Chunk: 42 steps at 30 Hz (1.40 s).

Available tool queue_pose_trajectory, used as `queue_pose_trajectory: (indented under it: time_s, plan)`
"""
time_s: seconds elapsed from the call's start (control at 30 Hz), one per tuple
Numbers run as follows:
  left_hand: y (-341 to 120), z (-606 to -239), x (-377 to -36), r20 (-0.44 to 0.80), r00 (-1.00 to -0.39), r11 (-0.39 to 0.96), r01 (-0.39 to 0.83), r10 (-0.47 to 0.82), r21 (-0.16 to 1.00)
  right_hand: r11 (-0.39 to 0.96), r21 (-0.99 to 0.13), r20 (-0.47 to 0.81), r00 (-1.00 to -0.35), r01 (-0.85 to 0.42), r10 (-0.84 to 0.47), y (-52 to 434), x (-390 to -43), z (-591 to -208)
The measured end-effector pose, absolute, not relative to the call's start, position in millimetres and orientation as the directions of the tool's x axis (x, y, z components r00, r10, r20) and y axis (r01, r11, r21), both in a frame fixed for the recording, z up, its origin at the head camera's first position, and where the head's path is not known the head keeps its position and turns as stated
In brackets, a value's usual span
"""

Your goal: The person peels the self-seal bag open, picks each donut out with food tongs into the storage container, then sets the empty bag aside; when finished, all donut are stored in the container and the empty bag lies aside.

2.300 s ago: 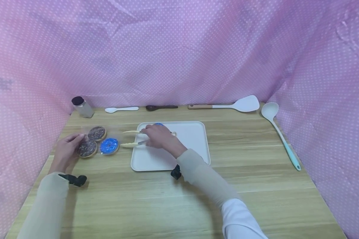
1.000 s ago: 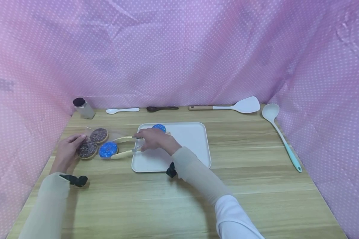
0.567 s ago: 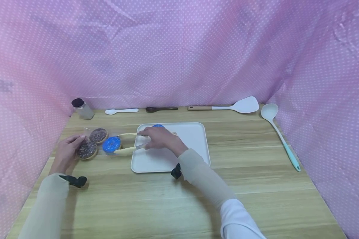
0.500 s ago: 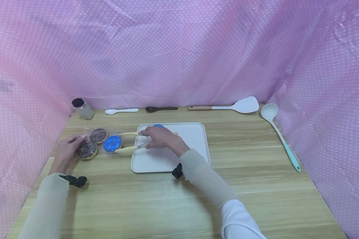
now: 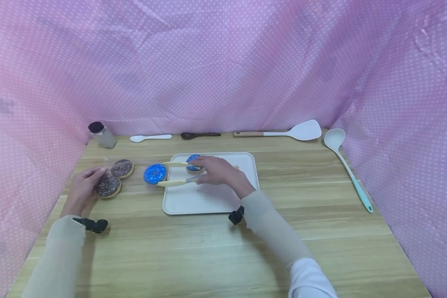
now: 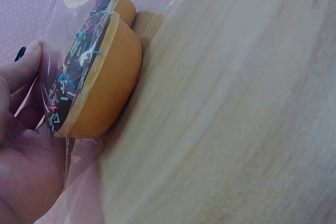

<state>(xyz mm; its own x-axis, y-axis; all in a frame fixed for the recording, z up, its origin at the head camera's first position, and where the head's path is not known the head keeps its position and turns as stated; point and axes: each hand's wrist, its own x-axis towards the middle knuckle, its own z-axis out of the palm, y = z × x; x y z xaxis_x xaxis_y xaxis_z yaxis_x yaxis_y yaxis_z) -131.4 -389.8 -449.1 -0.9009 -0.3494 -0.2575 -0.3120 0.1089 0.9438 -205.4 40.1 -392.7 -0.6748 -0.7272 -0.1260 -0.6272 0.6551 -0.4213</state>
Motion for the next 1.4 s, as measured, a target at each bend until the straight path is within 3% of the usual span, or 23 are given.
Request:
queue_pose_trajectory:
  time_s: [0.43, 0.63, 0.93, 1.4]
  plan:
    - [-390, -450, -132, -0.211, -0.916, 0.044, -0.24, -0.341, 0.97, 0.668, -0.47, -0.027, -0.747, -0.577, -0.664, 99, -206, -387]
    - [-389, -448, -131, -0.218, -0.912, 0.1, -0.267, -0.348, 0.958, 0.67, -0.487, 0.018, -0.773, -0.56, -0.634, 125, -206, -390]
    - [-390, -448, -131, -0.248, -0.905, 0.136, -0.31, -0.346, 0.941, 0.71, -0.507, -0.005, -0.822, -0.489, -0.57, 159, -200, -394]
    - [-390, -449, -132, -0.212, -0.913, 0.114, -0.266, -0.349, 0.957, 0.746, -0.531, -0.035, -0.869, -0.402, -0.494, 199, -201, -415]
